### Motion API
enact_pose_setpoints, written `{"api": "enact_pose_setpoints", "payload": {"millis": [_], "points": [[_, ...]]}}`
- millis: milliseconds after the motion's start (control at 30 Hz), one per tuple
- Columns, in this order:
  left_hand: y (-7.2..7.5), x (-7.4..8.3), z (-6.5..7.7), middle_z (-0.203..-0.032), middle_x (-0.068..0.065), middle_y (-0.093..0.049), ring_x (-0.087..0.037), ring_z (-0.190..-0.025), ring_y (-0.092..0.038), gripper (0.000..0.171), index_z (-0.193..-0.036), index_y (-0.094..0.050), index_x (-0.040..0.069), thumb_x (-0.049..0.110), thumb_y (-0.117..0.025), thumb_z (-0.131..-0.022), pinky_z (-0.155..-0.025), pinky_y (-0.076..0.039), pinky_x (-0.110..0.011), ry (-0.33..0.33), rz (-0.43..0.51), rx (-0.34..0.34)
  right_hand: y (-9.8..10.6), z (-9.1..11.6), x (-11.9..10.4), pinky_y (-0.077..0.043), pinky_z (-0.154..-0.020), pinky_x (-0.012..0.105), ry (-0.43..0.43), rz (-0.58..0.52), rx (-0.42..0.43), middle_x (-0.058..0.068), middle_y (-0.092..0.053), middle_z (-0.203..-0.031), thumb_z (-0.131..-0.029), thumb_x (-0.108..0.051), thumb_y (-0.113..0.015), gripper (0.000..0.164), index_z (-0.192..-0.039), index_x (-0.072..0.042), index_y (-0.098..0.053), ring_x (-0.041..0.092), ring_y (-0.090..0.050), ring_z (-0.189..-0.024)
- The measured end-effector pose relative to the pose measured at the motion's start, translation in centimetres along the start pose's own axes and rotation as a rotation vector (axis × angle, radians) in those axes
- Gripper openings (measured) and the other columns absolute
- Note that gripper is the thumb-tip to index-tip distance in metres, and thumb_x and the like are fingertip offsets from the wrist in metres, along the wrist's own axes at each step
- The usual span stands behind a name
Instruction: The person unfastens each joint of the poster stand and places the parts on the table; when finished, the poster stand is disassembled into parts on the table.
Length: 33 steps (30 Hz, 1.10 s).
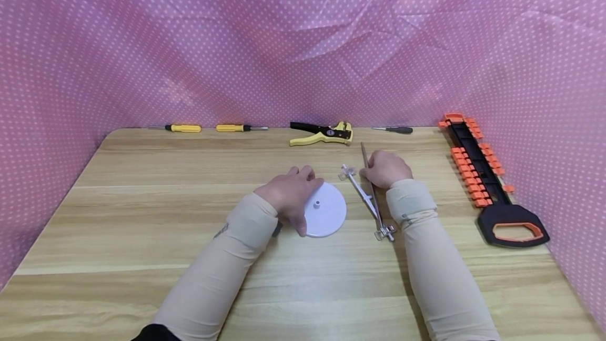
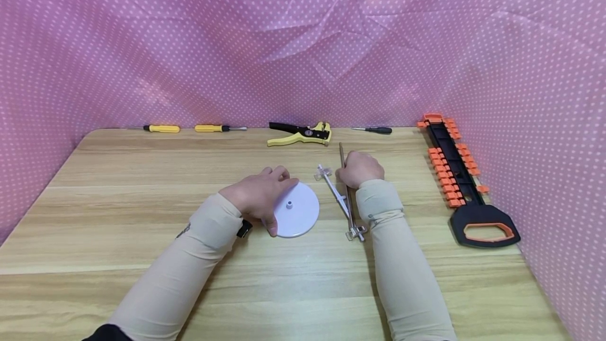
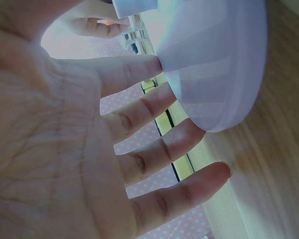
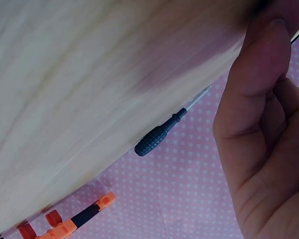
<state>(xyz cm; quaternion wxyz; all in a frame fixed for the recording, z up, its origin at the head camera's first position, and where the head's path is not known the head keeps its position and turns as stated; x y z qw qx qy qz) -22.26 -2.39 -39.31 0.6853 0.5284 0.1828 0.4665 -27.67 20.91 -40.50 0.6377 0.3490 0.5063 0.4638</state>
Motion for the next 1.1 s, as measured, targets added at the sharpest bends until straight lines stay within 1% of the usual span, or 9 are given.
{"api": "enact_pose_setpoints", "payload": {"millis": [233, 400, 567, 667, 867, 900, 967, 1033, 1100], "points": [[-0.04, 0.02, -0.01, -0.159, -0.010, -0.040, -0.030, -0.138, -0.044, 0.126, -0.165, -0.038, 0.018, 0.033, -0.105, -0.060, -0.114, -0.048, -0.048, -0.002, -0.006, 0.000, -0.11, -0.09, 0.03, -0.041, -0.061, 0.034, -0.002, -0.006, -0.007, 0.006, -0.065, -0.083, -0.098, -0.040, -0.067, 0.031, -0.087, -0.012, -0.066, 0.023, -0.055, -0.073], [-0.01, 0.06, 0.00, -0.160, -0.010, -0.040, -0.030, -0.138, -0.044, 0.127, -0.165, -0.038, 0.017, 0.032, -0.105, -0.058, -0.113, -0.049, -0.049, -0.002, -0.004, 0.005, -0.02, -0.11, -0.07, -0.041, -0.062, 0.035, -0.002, 0.001, 0.008, 0.007, -0.066, -0.085, -0.096, -0.041, -0.069, 0.030, -0.086, -0.013, -0.066, 0.025, -0.057, -0.077], [0.04, 0.08, 0.06, -0.160, -0.010, -0.040, -0.030, -0.138, -0.044, 0.127, -0.165, -0.038, 0.017, 0.031, -0.105, -0.058, -0.112, -0.049, -0.049, -0.004, 0.002, 0.006, -0.06, -0.05, -0.05, -0.042, -0.062, 0.036, 0.002, 0.004, 0.009, 0.009, -0.069, -0.090, -0.096, -0.041, -0.069, 0.030, -0.090, -0.012, -0.068, 0.027, -0.059, -0.080], [0.10, 0.07, 0.13, -0.160, -0.010, -0.040, -0.030, -0.138, -0.044, 0.127, -0.165, -0.038, 0.017, 0.031, -0.105, -0.059, -0.113, -0.049, -0.050, -0.008, 0.005, 0.003, -0.07, -0.06, 0.00, -0.042, -0.062, 0.036, 0.001, 0.000, 0.007, 0.009, -0.068, -0.089, -0.096, -0.042, -0.069, 0.030, -0.090, -0.012, -0.068, 0.027, -0.058, -0.079], [0.13, -0.02, 0.24, -0.161, -0.010, -0.040, -0.031, -0.140, -0.044, 0.127, -0.166, -0.037, 0.017, 0.033, -0.104, -0.060, -0.113, -0.048, -0.050, -0.017, 0.002, -0.004, 0.01, 0.00, -0.05, -0.041, -0.061, 0.035, 0.005, -0.003, -0.002, 0.007, -0.066, -0.084, -0.099, -0.044, -0.064, 0.035, -0.083, -0.013, -0.064, 0.024, -0.054, -0.073], [0.12, -0.04, 0.25, -0.161, -0.010, -0.040, -0.031, -0.140, -0.044, 0.126, -0.166, -0.037, 0.016, 0.034, -0.104, -0.060, -0.114, -0.048, -0.051, -0.018, 0.001, -0.005, 0.03, 0.03, -0.07, -0.041, -0.061, 0.035, 0.007, -0.003, -0.003, 0.008, -0.066, -0.085, -0.100, -0.045, -0.063, 0.036, -0.084, -0.012, -0.065, 0.024, -0.054, -0.073], [0.11, -0.07, 0.25, -0.161, -0.011, -0.040, -0.032, -0.141, -0.044, 0.126, -0.165, -0.037, 0.016, 0.034, -0.104, -0.061, -0.114, -0.048, -0.051, -0.019, 0.001, -0.006, 0.08, 0.10, -0.08, -0.043, -0.063, 0.036, 0.011, 0.005, -0.005, 0.010, -0.069, -0.090, -0.101, -0.045, -0.060, 0.038, -0.091, -0.010, -0.069, 0.025, -0.056, -0.076], [0.12, -0.09, 0.28, -0.162, -0.011, -0.039, -0.032, -0.141, -0.044, 0.126, -0.165, -0.037, 0.016, 0.035, -0.104, -0.061, -0.114, -0.048, -0.051, -0.017, 0.004, -0.009, 0.24, 0.27, -0.13, -0.046, -0.066, 0.037, 0.013, 0.013, -0.007, 0.013, -0.072, -0.099, -0.103, -0.046, -0.059, 0.041, -0.101, -0.008, -0.072, 0.027, -0.060, -0.082], [0.16, -0.13, 0.28, -0.162, -0.011, -0.040, -0.032, -0.142, -0.043, 0.125, -0.165, -0.037, 0.016, 0.035, -0.104, -0.061, -0.115, -0.047, -0.052, -0.009, 0.014, -0.007, 0.52, 0.52, -0.24, -0.051, -0.072, 0.042, 0.014, 0.025, -0.007, 0.016, -0.074, -0.111, -0.104, -0.047, -0.057, 0.045, -0.114, -0.006, -0.073, 0.032, -0.065, -0.091]]}}
Point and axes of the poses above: each hand's wrist, its own z-axis away from the middle knuckle, its own y-axis out of the back of the hand, x = y × z, the point moved 4 cm from there along -z, towards the middle knuckle
